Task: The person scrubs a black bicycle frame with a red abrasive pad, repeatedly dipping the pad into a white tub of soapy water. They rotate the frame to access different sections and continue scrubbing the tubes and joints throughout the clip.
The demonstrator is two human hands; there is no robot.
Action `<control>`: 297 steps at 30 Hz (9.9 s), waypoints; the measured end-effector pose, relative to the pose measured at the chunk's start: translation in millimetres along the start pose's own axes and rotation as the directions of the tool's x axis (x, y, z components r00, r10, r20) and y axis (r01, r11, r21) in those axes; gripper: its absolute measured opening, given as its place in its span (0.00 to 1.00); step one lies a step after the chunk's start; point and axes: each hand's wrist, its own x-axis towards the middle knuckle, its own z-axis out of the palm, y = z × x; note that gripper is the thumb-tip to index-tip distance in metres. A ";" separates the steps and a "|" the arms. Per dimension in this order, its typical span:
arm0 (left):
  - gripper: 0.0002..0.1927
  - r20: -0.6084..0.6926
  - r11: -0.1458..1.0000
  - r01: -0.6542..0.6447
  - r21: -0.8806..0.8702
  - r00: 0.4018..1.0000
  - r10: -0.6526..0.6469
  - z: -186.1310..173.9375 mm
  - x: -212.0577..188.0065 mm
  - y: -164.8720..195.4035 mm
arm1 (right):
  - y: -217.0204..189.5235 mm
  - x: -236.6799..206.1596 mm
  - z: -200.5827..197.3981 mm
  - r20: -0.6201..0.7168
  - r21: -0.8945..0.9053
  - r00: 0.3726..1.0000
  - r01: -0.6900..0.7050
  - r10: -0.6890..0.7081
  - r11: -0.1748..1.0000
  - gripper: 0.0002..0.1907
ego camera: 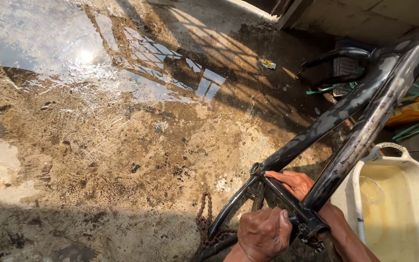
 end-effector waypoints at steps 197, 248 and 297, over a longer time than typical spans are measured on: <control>0.27 0.069 0.786 -0.173 0.593 0.984 0.165 11.9 -27.8 -60.6 | -38.5 -116.9 283.9 -0.594 0.146 0.794 0.263 -0.128 0.954 0.26; 0.31 0.173 0.984 0.150 0.098 0.971 -0.165 3.6 -9.5 -37.9 | -47.4 -28.9 227.1 -0.266 0.724 0.864 0.472 -0.428 0.502 0.05; 0.32 0.129 0.986 0.147 0.084 0.979 -0.157 3.5 -11.8 -28.4 | -49.1 -30.7 208.2 -0.206 0.862 0.926 0.326 -0.317 0.389 0.16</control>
